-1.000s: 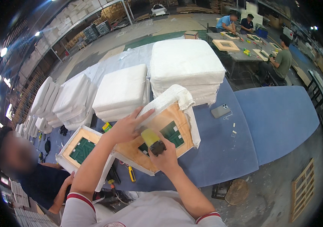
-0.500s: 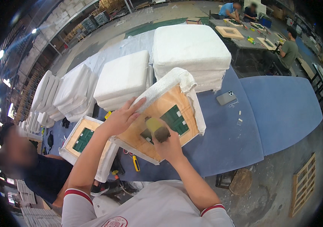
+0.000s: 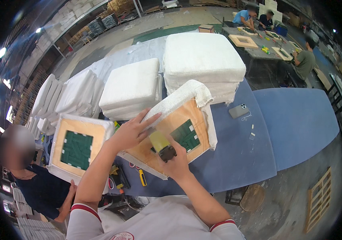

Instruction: The person assembles a cushion by stapling white fabric to a wooden frame with a green insert. They repeatedly fold the fabric edges, staple them, trim excess with a utility knife, and flip the cushion to work on different sides. The finished cushion is placed on a stack of similar cushions.

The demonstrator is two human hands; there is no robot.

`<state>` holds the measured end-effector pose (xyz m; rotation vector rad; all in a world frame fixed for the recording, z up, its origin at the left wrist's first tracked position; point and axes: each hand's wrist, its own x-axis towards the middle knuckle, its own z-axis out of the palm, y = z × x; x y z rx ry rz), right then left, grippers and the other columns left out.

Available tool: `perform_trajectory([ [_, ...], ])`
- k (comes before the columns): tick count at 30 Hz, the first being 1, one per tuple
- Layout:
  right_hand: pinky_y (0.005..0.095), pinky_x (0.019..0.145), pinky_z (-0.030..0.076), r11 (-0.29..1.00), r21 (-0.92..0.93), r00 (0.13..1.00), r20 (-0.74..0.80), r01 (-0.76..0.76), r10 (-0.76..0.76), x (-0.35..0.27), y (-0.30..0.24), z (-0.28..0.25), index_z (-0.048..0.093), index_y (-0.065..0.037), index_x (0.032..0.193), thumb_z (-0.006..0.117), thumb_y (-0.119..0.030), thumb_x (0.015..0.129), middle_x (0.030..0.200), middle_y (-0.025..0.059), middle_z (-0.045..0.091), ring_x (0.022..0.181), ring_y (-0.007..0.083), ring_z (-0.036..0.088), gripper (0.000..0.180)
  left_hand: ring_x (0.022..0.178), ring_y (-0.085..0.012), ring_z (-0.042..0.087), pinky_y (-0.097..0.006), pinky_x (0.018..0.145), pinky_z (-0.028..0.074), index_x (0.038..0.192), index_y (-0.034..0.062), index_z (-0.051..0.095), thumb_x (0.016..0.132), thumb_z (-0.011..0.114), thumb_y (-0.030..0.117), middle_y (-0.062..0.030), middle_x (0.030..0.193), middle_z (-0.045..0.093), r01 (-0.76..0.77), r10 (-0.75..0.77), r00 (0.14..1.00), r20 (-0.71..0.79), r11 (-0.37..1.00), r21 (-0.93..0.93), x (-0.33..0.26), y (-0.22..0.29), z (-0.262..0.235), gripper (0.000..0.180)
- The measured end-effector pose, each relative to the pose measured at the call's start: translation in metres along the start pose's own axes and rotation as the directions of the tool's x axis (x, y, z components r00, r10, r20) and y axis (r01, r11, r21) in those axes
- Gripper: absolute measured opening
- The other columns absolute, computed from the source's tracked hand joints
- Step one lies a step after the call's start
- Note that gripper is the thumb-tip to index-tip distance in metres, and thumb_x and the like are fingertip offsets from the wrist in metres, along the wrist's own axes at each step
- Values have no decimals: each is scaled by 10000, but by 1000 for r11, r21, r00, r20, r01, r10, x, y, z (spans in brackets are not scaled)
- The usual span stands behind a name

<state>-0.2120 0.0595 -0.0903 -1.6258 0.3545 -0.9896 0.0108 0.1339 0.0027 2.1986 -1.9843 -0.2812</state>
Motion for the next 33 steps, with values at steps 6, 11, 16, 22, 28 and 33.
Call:
perform_trajectory([
  [6, 318, 1057, 581, 997, 51, 995, 74, -65, 61, -3, -5, 4, 657, 38, 1531, 786, 74, 973, 1279, 108, 810, 1166, 132, 739, 574, 1501, -483, 599, -572, 1180, 574, 1832, 444, 296, 984, 775, 81, -239, 1837, 348, 39, -40, 998, 52, 999, 6, -3, 8, -9, 1040],
  [11, 321, 1071, 580, 992, 114, 998, 42, -59, 55, -6, 1, 3, 658, 33, 1543, 811, 55, 989, 1323, 120, 804, 1186, 127, 737, 575, 1569, -443, 560, -533, 1249, 528, 1854, 330, 294, 938, 825, 77, -199, 1861, 360, 47, -44, 998, 37, 995, -92, -1, 20, -20, 1089],
  [16, 359, 1087, 580, 1000, 7, 1000, 2, -3, 3, -15, -2, 4, 655, -1, 1572, 797, 75, 909, 1382, 190, 811, 1246, 234, 785, 682, 1660, -346, 478, -458, 1356, 396, 1843, 225, 356, 1179, 602, 367, -153, 1872, 394, 231, -170, 970, 175, 871, -433, -18, -81, 3, 722],
  [22, 348, 1135, 549, 991, 89, 994, 24, -104, 103, -15, 8, 5, 644, -23, 1595, 856, 63, 879, 1393, 172, 799, 1276, 224, 759, 752, 1630, -424, 485, -451, 1342, 382, 1826, 195, 384, 1273, 339, 437, -195, 1813, 444, 270, -249, 961, 122, 940, -209, -24, -8, -7, 606],
  [28, 355, 1136, 554, 975, 150, 986, 36, -164, 160, -20, 9, 1, 665, -25, 1577, 876, 60, 856, 1385, 162, 806, 1274, 220, 763, 756, 1543, -405, 579, -434, 1306, 406, 1774, 144, 478, 1268, 341, 482, -202, 1752, 535, 169, -140, 984, 109, 930, -327, -24, -28, -18, 624],
  [33, 356, 1121, 566, 985, 60, 987, 19, -162, 161, -23, 9, -3, 670, -19, 1569, 832, 71, 897, 1388, 149, 811, 1261, 207, 764, 697, 1605, -352, 543, -434, 1333, 373, 1682, 51, 593, 1251, 364, 589, -217, 1697, 622, 384, -322, 923, 210, 786, -484, 3, -52, -12, 726],
])
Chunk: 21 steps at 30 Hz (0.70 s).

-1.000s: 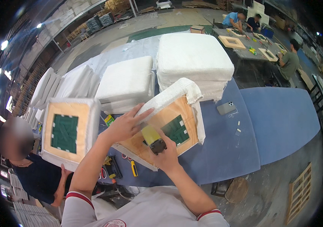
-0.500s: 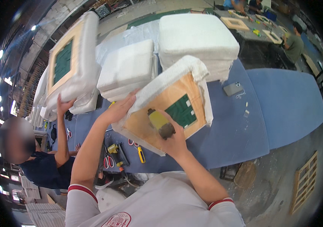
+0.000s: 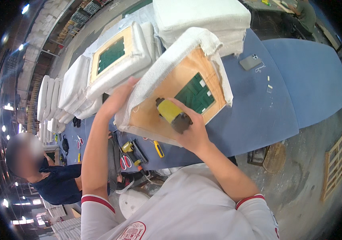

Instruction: The person assembles a cushion by stapling white fabric to a wooden frame with a green insert. They repeatedly fold the fabric edges, staple them, trim excess with a utility knife, and flip the cushion to work on different sides. The finished cushion is placed on a stack of similar cushions.

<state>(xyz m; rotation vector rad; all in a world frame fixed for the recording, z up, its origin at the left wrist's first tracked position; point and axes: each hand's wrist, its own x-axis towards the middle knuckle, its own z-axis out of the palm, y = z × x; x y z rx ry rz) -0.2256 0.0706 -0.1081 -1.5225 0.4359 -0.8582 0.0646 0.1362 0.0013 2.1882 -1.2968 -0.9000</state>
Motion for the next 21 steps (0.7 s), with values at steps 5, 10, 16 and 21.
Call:
perform_trajectory([
  [5, 348, 1072, 591, 998, -49, 998, -39, 40, -42, 0, 0, 5, 658, -55, 1588, 822, 63, 911, 1374, 163, 813, 1221, 269, 790, 707, 1596, -477, 511, -488, 1332, 375, 1819, 162, 381, 1265, 367, 480, -294, 1720, 536, -97, 127, 988, -83, 951, 294, -25, 17, 24, 639],
  [10, 346, 1070, 589, 1000, -15, 999, -36, 25, -25, -1, 7, 11, 639, -55, 1605, 810, 76, 905, 1394, 176, 803, 1240, 293, 788, 732, 1627, -513, 455, -515, 1326, 402, 1840, 200, 329, 1239, 477, 288, -270, 1818, 391, -218, 259, 965, -33, 869, 445, -43, 27, 35, 625],
  [16, 378, 1058, 611, 1000, 30, 1000, -8, -9, 9, -2, -3, 8, 642, -83, 1612, 872, 33, 880, 1408, 221, 789, 1252, 377, 796, 776, 1429, -560, 622, -560, 1145, 568, 1816, 349, 380, 1167, 636, 244, -293, 1747, 439, -278, 354, 934, -51, 808, 520, -43, 14, 32, 705],
  [21, 392, 1104, 601, 992, 45, 993, -10, 117, -116, 2, -16, 18, 616, -100, 1644, 893, 22, 845, 1465, 219, 763, 1316, 382, 770, 855, 1521, -562, 545, -561, 1231, 511, 1826, 281, 348, 1093, 641, 33, -283, 1789, 389, -220, 256, 967, 3, 823, 524, -47, 32, 34, 827],
])
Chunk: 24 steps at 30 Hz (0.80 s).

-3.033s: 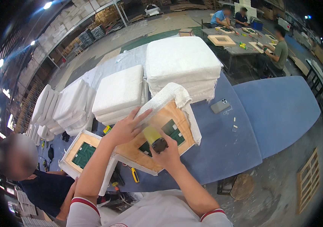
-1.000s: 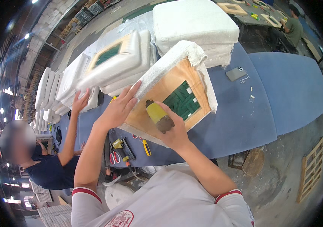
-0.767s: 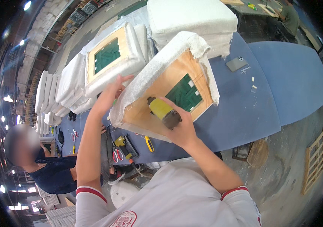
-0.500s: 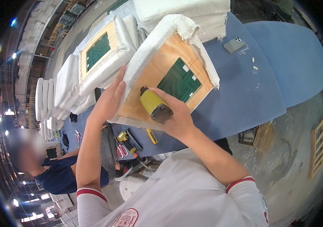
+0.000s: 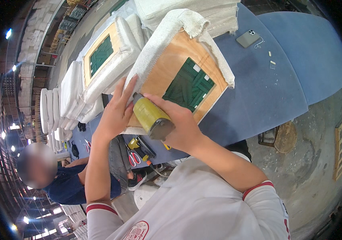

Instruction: The person assembles a cushion by stapling white fabric to a wooden frame with a green insert. They repeatedly fold the fabric edges, staple them, trim excess with a utility knife, and flip the cushion to work on different sides. The finished cushion is placed on a stack of similar cushions.

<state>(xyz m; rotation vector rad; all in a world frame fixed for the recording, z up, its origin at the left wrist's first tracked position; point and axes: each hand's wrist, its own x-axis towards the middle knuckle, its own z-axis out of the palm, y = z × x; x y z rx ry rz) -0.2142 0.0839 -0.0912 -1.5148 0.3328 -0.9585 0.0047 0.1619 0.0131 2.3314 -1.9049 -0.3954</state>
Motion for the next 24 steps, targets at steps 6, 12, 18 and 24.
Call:
perform_trajectory([
  [6, 401, 1129, 591, 998, -9, 998, 31, -55, 55, -7, 1, 4, 605, -99, 1654, 894, 15, 826, 1498, 206, 749, 1348, 388, 751, 885, 1486, -570, 572, -566, 1207, 528, 1826, 306, 343, 1056, 651, -23, -288, 1786, 390, 1, -1, 1000, -11, 1000, 6, -1, 0, 1, 892],
  [12, 409, 1105, 602, 999, -45, 999, 25, -19, 20, -4, 1, 8, 602, -119, 1655, 883, 27, 823, 1462, 205, 763, 1321, 406, 754, 890, 1478, -570, 579, -571, 1192, 538, 1828, 329, 334, 1030, 656, -45, -282, 1789, 391, -44, 45, 998, -44, 999, 29, -2, -1, 2, 938],
  [18, 421, 1050, 617, 996, -36, 992, 92, -85, 88, -7, -5, 11, 607, -140, 1649, 866, 32, 822, 1412, 223, 775, 1269, 423, 768, 884, 1488, -569, 573, -582, 1200, 539, 1827, 343, 332, 954, 672, -101, -281, 1793, 387, -12, 12, 1000, -19, 1000, 9, -3, 3, 0, 1037],
  [24, 408, 1023, 625, 996, -42, 993, 87, -75, 78, -12, -5, 18, 611, -134, 1649, 835, 53, 843, 1381, 226, 788, 1228, 415, 785, 857, 1555, -545, 534, -558, 1275, 475, 1828, 283, 363, 954, 729, 7, -272, 1809, 403, -88, 88, 995, -44, 996, 5, -5, 1, -3, 987],
])
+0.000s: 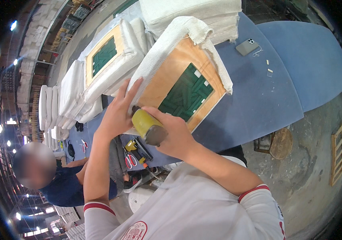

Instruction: The person assembles a cushion by stapling white fabric to a wooden frame with a green insert. They repeatedly fold the fabric edges, staple them, trim excess with a utility knife, and flip the cushion to work on different sides. The finished cushion is placed on a stack of similar cushions.

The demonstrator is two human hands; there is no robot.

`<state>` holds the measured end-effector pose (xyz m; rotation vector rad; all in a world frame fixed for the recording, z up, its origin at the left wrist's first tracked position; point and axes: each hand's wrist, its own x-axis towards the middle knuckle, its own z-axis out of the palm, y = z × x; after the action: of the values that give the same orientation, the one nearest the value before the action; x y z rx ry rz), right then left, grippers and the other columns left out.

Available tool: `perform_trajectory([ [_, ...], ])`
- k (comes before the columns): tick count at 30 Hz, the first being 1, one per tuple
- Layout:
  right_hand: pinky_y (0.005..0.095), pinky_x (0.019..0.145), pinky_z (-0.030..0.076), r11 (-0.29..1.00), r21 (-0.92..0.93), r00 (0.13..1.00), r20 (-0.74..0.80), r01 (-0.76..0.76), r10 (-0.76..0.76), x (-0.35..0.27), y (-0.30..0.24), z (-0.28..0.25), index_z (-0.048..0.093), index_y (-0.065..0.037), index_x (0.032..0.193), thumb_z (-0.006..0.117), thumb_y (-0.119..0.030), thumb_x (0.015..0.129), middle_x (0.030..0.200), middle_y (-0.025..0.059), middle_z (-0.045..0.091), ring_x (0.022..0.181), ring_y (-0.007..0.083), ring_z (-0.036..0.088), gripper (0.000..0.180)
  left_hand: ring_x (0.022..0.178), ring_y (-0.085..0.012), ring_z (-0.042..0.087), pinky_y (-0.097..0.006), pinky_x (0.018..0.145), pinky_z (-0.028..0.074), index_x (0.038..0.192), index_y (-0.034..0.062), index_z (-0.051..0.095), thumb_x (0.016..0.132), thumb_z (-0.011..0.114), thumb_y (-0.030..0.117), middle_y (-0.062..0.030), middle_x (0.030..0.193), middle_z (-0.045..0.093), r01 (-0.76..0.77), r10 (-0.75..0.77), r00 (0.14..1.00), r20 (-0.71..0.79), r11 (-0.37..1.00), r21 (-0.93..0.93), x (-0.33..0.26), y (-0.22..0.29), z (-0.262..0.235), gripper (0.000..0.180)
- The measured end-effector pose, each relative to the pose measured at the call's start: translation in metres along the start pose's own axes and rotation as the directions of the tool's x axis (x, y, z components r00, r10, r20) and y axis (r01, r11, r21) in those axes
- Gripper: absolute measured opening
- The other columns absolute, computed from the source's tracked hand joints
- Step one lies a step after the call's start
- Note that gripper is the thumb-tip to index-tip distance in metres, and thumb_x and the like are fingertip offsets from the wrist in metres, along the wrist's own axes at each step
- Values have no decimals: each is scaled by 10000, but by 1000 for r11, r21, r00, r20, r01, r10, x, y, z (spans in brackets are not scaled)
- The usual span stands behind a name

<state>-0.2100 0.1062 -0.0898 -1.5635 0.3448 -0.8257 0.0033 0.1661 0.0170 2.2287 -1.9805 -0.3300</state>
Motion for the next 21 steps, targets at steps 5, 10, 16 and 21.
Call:
perform_trajectory([
  [5, 367, 1033, 609, 998, 53, 996, -84, 15, -10, -4, 0, -5, 625, -101, 1626, 814, 63, 889, 1357, 213, 801, 1184, 345, 809, 777, 1665, -401, 463, -475, 1358, 358, 1839, 146, 353, 1185, 560, 318, -237, 1840, 408, 284, -173, 958, 227, 655, -700, -6, -65, -5, 708],
  [10, 344, 1053, 590, 999, -9, 992, -118, 36, -36, -3, 15, -3, 615, -77, 1621, 803, 69, 921, 1367, 194, 798, 1176, 283, 797, 740, 1696, -429, 398, -477, 1367, 333, 1851, 142, 295, 1272, 382, 463, -253, 1817, 427, 249, -243, 968, 61, 912, -326, -18, -30, 5, 668],
  [16, 372, 1027, 611, 999, 28, 996, -80, -42, 44, -3, 2, -2, 611, -96, 1626, 832, 30, 911, 1349, 201, 804, 1145, 343, 805, 759, 1541, -538, 531, -533, 1269, 464, 1852, 212, 279, 1212, 561, 284, -295, 1747, 443, 156, -153, 987, 47, 986, -60, -27, -9, 3, 703],
  [21, 407, 1047, 607, 1000, 7, 999, -47, -17, 17, -13, 0, 4, 585, -104, 1653, 850, 26, 868, 1406, 226, 782, 1237, 393, 790, 839, 1403, -566, 618, -563, 1165, 536, 1847, 244, 284, 1131, 657, 123, -291, 1704, 463, 131, -131, 991, 38, 991, 3, -28, -9, 4, 816],
])
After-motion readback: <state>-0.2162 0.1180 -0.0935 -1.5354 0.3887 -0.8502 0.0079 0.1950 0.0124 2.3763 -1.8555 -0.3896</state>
